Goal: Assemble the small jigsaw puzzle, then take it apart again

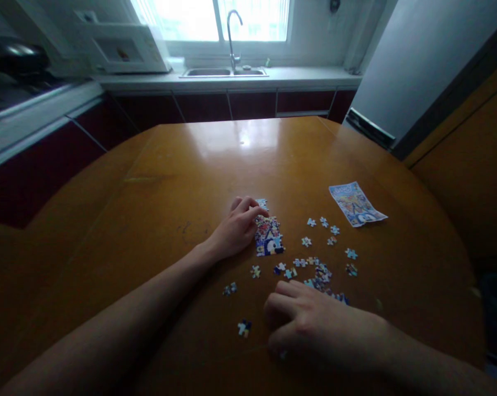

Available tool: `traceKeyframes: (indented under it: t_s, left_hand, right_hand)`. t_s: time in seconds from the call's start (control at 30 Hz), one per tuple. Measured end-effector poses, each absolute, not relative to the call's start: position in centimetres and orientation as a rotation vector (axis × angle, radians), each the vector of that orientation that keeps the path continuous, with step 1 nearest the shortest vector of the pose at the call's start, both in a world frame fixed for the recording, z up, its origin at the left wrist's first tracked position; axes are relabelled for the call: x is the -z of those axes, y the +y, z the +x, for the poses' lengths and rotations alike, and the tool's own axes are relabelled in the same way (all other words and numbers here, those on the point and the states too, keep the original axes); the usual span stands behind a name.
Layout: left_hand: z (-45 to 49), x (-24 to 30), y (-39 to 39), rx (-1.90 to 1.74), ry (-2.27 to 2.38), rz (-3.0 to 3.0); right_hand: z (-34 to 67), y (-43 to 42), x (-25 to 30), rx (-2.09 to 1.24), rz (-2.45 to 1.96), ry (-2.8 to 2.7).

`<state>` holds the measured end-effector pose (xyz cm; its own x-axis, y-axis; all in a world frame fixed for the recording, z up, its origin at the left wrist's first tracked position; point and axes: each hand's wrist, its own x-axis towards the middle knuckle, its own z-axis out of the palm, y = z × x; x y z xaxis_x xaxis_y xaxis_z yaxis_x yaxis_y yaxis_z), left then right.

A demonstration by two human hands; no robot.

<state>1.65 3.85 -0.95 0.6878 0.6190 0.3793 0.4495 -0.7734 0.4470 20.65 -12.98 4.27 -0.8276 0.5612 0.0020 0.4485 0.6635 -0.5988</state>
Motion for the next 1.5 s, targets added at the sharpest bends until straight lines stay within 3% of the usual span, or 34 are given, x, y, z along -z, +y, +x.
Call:
traceKeyframes:
  t_s: [0.33,0.6,0.97,1.5]
  left_hand:
    - [1.7,0.9,3.9,-0.765,0.871,2.584]
    - [1.6,1.1,4.0,-0.833,0.952,2.551]
    - [1.5,1.2,4.0,-0.811,0.975,2.539]
    - [1.5,1.3,3.9,-0.811,0.975,2.509]
  right_hand:
    - [21.8,-12.0,-3.1,-1.165,-1.148,-2.089]
    - [24.5,-8.1,-3.0,-0.955,-1.448,-1.363]
    - [22.6,1.3,-2.3,-0.930,-1.632,-1.529]
    - [21.7,2.9,-0.8,-0.827,-1.821,-1.704]
